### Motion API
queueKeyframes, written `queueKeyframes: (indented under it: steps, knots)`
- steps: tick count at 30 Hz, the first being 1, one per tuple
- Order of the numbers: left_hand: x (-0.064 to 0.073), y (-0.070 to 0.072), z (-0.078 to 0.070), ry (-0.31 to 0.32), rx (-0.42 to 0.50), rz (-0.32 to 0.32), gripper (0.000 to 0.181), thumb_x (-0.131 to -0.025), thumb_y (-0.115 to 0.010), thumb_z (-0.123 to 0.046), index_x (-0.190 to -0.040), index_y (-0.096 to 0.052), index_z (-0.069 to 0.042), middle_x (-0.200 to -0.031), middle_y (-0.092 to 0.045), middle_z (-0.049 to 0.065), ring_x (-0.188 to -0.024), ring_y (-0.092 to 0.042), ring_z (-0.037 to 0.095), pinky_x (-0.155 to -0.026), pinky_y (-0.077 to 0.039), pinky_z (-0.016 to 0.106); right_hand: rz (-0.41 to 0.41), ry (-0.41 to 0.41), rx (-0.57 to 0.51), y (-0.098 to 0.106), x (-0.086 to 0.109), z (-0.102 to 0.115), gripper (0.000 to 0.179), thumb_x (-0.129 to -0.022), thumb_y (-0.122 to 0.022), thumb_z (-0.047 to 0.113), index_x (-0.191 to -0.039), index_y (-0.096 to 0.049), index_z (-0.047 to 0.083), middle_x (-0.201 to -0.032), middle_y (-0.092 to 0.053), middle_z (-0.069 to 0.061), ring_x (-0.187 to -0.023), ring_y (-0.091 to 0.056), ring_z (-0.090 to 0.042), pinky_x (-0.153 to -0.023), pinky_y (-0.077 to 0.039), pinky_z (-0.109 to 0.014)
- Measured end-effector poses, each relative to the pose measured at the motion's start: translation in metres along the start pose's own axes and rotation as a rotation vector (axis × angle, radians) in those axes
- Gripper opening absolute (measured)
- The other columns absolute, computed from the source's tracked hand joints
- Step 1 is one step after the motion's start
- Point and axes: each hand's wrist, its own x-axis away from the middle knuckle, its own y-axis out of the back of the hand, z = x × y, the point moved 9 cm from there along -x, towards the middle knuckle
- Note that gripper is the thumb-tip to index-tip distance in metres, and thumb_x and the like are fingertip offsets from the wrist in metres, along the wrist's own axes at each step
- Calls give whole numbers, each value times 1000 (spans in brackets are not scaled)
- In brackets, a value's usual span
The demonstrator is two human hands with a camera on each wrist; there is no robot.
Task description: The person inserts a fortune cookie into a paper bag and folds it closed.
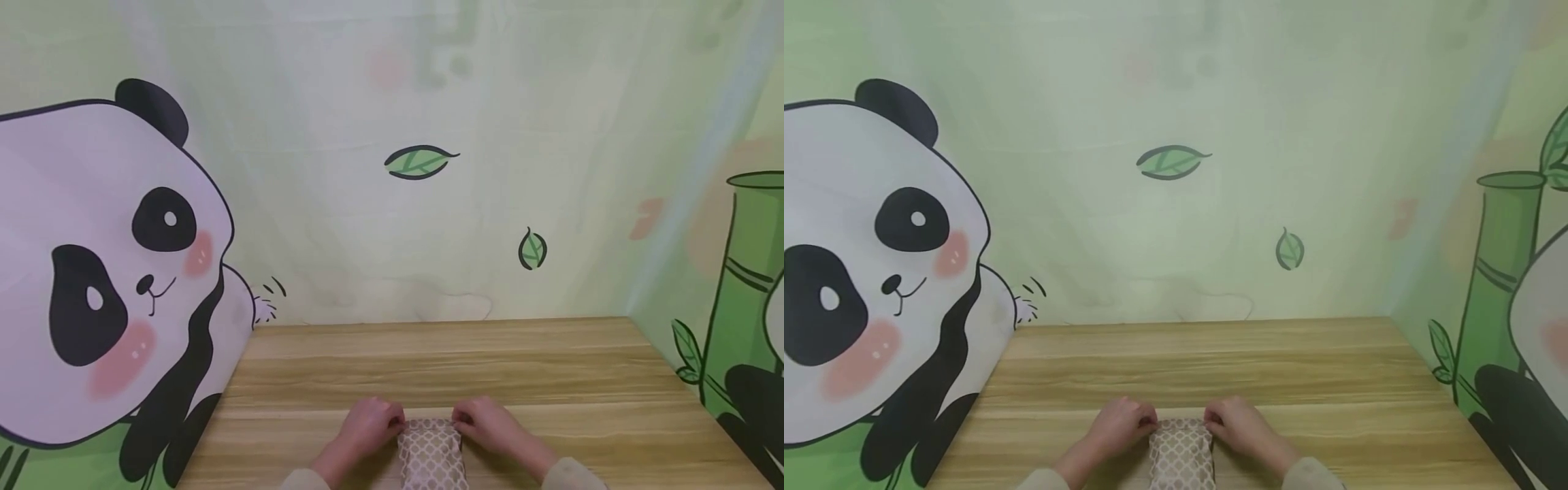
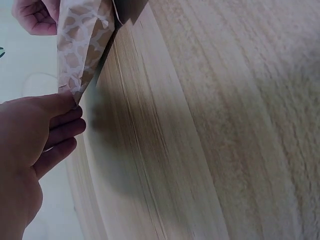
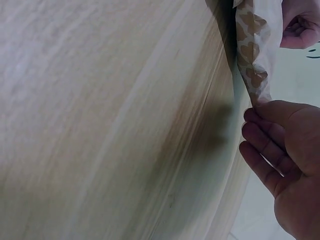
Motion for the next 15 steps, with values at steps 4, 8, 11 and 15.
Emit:
queueKeyframes:
  steps: [4, 8, 11, 15]
  knots:
    - [1, -3, 2, 10, -10, 0, 8, -89, -87, -23, -86, -79, -22, -81, -76, -12, -71, -68, 4, -66, -55, 23, 7, -17, -23, -1, -1, -3, 8, -92, -80, 8, -88, -75, 13, -80, -71, 8, -72, -60, 0, -67, -56, -25]
    - [0, -1, 3, 32, -3, 4, 9, -90, -85, -26, -85, -79, -21, -79, -75, -11, -69, -67, 5, -65, -55, 25, -9, -28, -25, 2, 0, -5, 7, -92, -81, 9, -89, -75, 13, -81, -73, 6, -74, -63, -2, -69, -58, -27]
    - [0, 4, 2, 57, 1, 11, 10, -90, -84, -28, -86, -79, -20, -80, -76, -9, -69, -67, 7, -65, -56, 26, -21, -37, -24, 5, 1, -8, 6, -91, -81, 10, -90, -76, 11, -83, -74, 4, -75, -65, -4, -71, -60, -29]
    - [1, 10, 4, 90, 7, 17, 13, -92, -81, -29, -86, -76, -20, -81, -75, -8, -70, -68, 10, -61, -54, 27, -34, -51, -36, 13, 4, -10, 5, -90, -80, 8, -94, -76, 7, -86, -76, 1, -78, -69, -8, -73, -61, -31]
